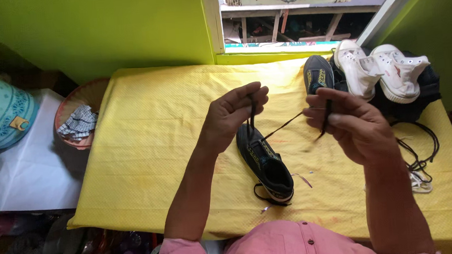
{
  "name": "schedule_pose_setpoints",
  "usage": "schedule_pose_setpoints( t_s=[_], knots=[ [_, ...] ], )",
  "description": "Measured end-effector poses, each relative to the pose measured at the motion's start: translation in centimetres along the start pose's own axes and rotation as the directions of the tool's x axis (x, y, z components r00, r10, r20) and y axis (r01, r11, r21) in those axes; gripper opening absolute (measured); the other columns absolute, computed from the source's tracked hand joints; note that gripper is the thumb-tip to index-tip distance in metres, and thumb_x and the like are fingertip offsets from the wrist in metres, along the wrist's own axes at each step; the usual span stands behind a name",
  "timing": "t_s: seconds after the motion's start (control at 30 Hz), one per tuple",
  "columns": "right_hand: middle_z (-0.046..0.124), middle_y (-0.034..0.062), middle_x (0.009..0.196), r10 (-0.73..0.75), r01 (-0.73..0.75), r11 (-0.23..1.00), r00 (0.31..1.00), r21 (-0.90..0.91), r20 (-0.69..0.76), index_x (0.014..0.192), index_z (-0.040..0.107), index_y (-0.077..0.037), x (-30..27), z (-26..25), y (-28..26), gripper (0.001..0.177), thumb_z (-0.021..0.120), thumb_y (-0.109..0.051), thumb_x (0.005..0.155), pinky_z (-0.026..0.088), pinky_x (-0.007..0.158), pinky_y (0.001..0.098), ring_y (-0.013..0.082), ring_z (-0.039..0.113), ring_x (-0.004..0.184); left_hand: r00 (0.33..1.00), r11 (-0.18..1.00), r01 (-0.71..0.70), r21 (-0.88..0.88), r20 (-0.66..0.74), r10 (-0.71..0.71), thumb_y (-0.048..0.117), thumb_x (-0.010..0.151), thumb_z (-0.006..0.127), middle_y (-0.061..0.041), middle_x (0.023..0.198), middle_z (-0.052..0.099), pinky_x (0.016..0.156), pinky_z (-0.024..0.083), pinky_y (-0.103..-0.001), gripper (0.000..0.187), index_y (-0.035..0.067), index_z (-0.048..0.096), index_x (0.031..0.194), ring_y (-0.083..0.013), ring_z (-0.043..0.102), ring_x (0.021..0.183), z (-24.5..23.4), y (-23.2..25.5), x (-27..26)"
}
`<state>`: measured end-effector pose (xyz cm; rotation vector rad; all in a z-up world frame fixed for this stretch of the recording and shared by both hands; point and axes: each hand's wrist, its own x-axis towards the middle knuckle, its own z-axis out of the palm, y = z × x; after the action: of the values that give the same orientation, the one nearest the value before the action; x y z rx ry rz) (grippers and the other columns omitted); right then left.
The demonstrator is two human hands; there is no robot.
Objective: The person selects a black shoelace from a pile on a yellow-covered table and threads it through the eyelets of a black sneaker. The person pulls the lace ends to tighten the lacing and continues threading the lace through the remaining eyelets.
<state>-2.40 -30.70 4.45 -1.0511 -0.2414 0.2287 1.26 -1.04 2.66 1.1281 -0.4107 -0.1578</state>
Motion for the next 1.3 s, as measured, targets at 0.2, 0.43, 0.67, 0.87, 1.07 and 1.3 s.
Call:
schedule_pose_setpoints(
  t_s=[0.2, 0.43, 0.67, 0.87, 1.07, 1.3],
  knots=[
    [0.069, 0.0212, 0.126, -0.054, 0.047, 0.990, 0.997, -0.134, -0.050, 0.136, 0.059, 0.004, 2.1, 0.2, 1.2, 0.048, 0.053, 0.019, 0.091, 0.058, 0.097, 0.0376, 0.0294, 0.070, 0.114, 0.989, 0.958, -0.100, 0.268, -0.079, 0.125, 0.011, 0.105, 0.064, -0.011, 0.114, 0.077, 0.095, 0.060, -0.030, 0.029, -0.004, 0.069, 0.128, -0.0147, 0.072, 0.105, 1.8, 1.0, 1.9],
    [0.075, 0.0115, 0.095, -0.179, 0.022, 0.833, 0.956, -0.552, -0.232, 0.113, 0.075, 0.001, 4.3, -0.2, 2.4, 0.015, 0.070, -0.001, 0.099, 0.058, 0.070, 0.0273, 0.0142, 0.070, 0.079, 0.989, 0.959, -0.134, 0.249, -0.031, 0.146, 0.024, 0.104, 0.062, -0.006, 0.096, 0.079, 0.081, 0.063, -0.026, 0.030, 0.004, 0.071, 0.124, -0.0099, 0.076, 0.088, 2.3, 3.1, 2.3],
    [0.067, 0.0044, 0.088, -0.382, 0.222, 0.657, 0.922, -0.721, -0.065, 0.111, 0.076, -0.003, 4.9, 1.5, -1.5, 0.023, 0.071, -0.024, 0.103, 0.051, 0.061, 0.0226, 0.0079, 0.062, 0.075, 0.939, 0.789, -0.251, 0.560, -0.058, 0.339, 0.023, 0.101, 0.071, 0.002, 0.090, 0.072, 0.068, 0.055, -0.023, 0.020, 0.009, 0.078, 0.113, -0.0058, 0.066, 0.081, 3.7, 5.0, 3.0],
    [0.062, 0.0029, 0.099, -0.447, 0.323, 0.455, 0.889, -0.830, 0.101, 0.119, 0.075, -0.004, 6.6, 4.3, -5.8, 0.026, 0.064, -0.026, 0.110, 0.046, 0.069, 0.0220, 0.0071, 0.057, 0.086, 0.881, 0.651, -0.378, 0.658, 0.041, 0.471, 0.022, 0.099, 0.073, 0.003, 0.092, 0.064, 0.065, 0.052, -0.022, 0.019, 0.012, 0.078, 0.114, -0.0055, 0.058, 0.080, 4.2, 6.4, 5.2],
    [0.068, 0.0053, 0.100, -0.434, 0.404, 0.419, 0.876, -0.813, 0.211, 0.127, 0.072, -0.005, 9.6, 6.8, -7.1, 0.024, 0.064, -0.015, 0.107, 0.050, 0.072, 0.0235, 0.0092, 0.062, 0.086, 0.920, 0.804, -0.299, 0.514, -0.068, 0.385, 0.022, 0.098, 0.073, 0.001, 0.089, 0.071, 0.069, 0.055, -0.022, 0.024, 0.010, 0.076, 0.119, -0.0049, 0.064, 0.082, 4.6, 7.0, 7.2],
    [0.075, 0.0055, 0.101, -0.460, 0.480, 0.566, 0.859, -0.670, 0.227, 0.120, 0.072, -0.005, 11.0, 8.0, -6.5, 0.017, 0.066, -0.017, 0.108, 0.057, 0.079, 0.0233, 0.0084, 0.069, 0.093, 0.901, 0.837, -0.355, 0.415, -0.085, 0.425, 0.026, 0.102, 0.071, -0.005, 0.095, 0.077, 0.073, 0.060, -0.024, 0.024, 0.006, 0.075, 0.113, -0.0081, 0.073, 0.089, 4.1, 6.9, 8.1]
  ],
)
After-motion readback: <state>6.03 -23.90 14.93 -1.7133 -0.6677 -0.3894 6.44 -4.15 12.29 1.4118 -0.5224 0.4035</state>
